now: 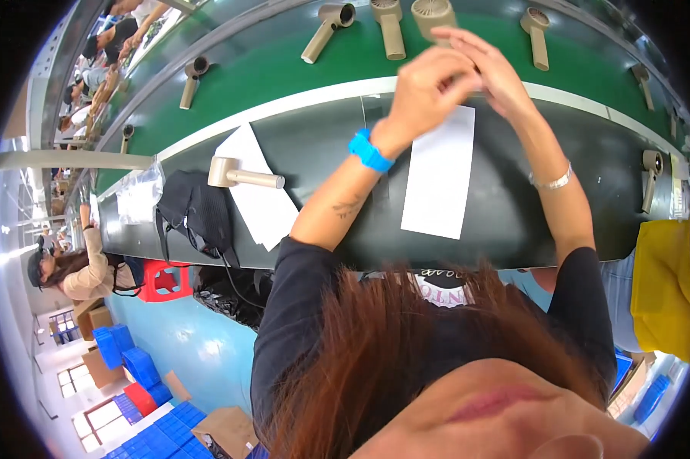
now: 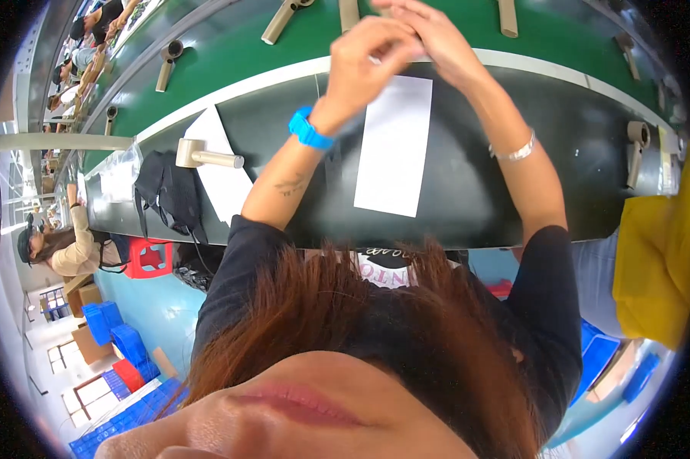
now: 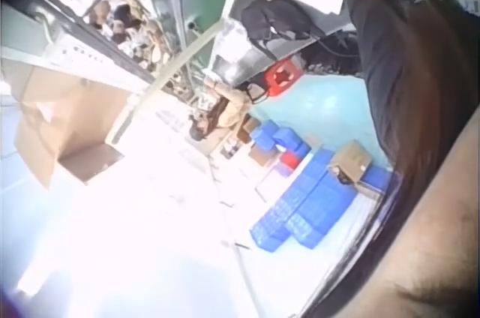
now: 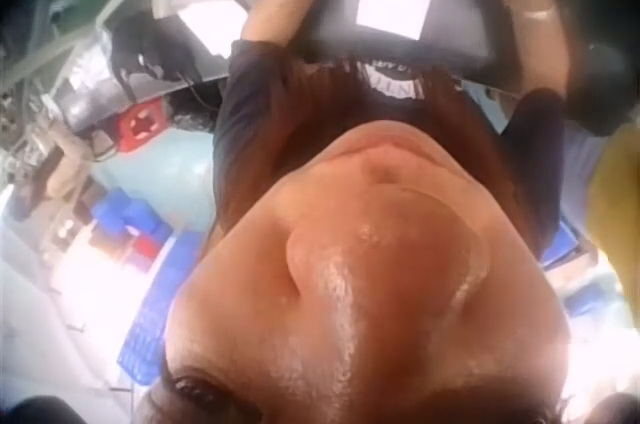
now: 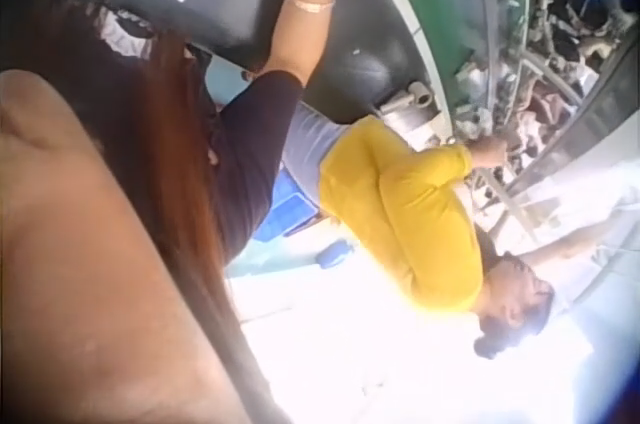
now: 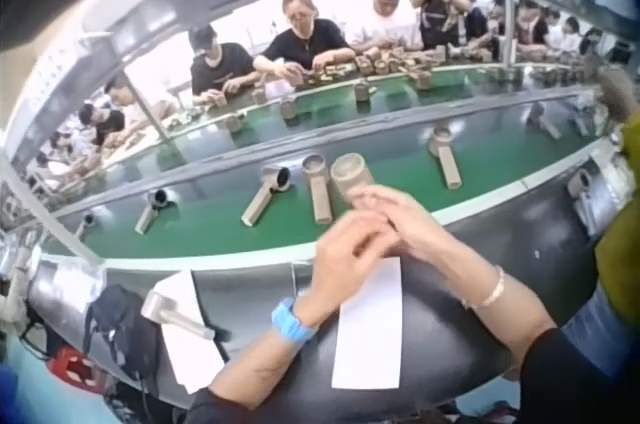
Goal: The person assembles handheld fans by hand, applying stickers to the plastic base of each fan.
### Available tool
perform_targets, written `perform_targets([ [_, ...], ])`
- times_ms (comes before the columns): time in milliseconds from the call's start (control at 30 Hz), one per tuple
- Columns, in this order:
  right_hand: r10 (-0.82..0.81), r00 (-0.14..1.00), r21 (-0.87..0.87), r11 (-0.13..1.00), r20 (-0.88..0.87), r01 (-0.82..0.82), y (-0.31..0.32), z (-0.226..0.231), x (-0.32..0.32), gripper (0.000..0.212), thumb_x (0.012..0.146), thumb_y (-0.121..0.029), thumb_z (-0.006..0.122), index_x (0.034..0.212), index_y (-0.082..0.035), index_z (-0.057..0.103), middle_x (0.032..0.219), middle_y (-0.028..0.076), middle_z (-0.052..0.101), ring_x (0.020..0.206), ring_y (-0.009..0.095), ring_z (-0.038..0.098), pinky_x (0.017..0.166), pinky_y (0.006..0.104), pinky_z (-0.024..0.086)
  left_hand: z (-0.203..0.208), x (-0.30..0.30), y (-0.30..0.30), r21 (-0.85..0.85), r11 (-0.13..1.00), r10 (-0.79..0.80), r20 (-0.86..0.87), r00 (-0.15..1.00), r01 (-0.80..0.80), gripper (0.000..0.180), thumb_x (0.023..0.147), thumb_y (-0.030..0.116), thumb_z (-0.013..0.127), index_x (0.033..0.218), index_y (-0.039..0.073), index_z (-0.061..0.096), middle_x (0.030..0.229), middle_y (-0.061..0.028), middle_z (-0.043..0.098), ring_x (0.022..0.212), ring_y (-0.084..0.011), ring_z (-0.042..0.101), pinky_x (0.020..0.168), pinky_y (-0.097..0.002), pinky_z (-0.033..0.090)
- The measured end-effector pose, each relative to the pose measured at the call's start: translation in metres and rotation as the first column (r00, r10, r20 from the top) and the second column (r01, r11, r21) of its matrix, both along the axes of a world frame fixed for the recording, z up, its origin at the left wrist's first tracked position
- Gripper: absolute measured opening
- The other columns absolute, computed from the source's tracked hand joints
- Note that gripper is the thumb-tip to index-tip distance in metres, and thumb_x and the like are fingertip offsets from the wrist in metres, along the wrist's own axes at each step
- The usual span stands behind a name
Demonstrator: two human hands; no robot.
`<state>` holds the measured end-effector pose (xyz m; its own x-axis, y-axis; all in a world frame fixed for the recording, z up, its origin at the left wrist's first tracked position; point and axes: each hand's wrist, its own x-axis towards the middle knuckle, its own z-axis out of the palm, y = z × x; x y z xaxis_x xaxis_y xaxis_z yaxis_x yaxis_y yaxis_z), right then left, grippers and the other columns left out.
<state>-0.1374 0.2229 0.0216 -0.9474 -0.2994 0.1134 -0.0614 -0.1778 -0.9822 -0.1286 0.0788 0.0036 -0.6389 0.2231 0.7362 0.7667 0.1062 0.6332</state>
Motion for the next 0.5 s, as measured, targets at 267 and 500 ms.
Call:
perform_targets([
  [267, -0.105, 0.687, 0.547, 0.525, -0.719, 0.652, 0.084, -0.072, -0.131, 0.042, 0.09, -0.028, 0.041, 0.124, -0.004, 0.04, 0.081, 0.021, 0.064, 0.073, 0.038, 0.062, 0.067, 0.0501, 0.046, -0.065, -0.077, -0.045, -0.531, 0.669, 0.501, -0.194, 0.843, -0.52, 0.021, 0.076, 0.021, 0.069, 0.092, 0.007, 0.066, 0.112, -0.0175, 0.05, 0.087, -0.0357, 0.053, 0.075, -0.0417, 0.048],
  [500, -0.043, 0.934, 0.92, -0.197, -0.354, 0.34, 0.064, -0.05, -0.126, 0.053, 0.089, -0.04, 0.046, 0.131, -0.008, 0.041, 0.11, 0.028, 0.057, 0.095, 0.04, 0.059, 0.078, 0.0456, 0.048, -0.045, -0.085, -0.065, -0.353, 0.718, 0.51, -0.318, 0.799, -0.599, 0.023, 0.073, 0.011, 0.07, 0.094, 0.006, 0.066, 0.102, -0.0194, 0.055, 0.086, -0.0335, 0.054, 0.075, -0.0402, 0.047],
])
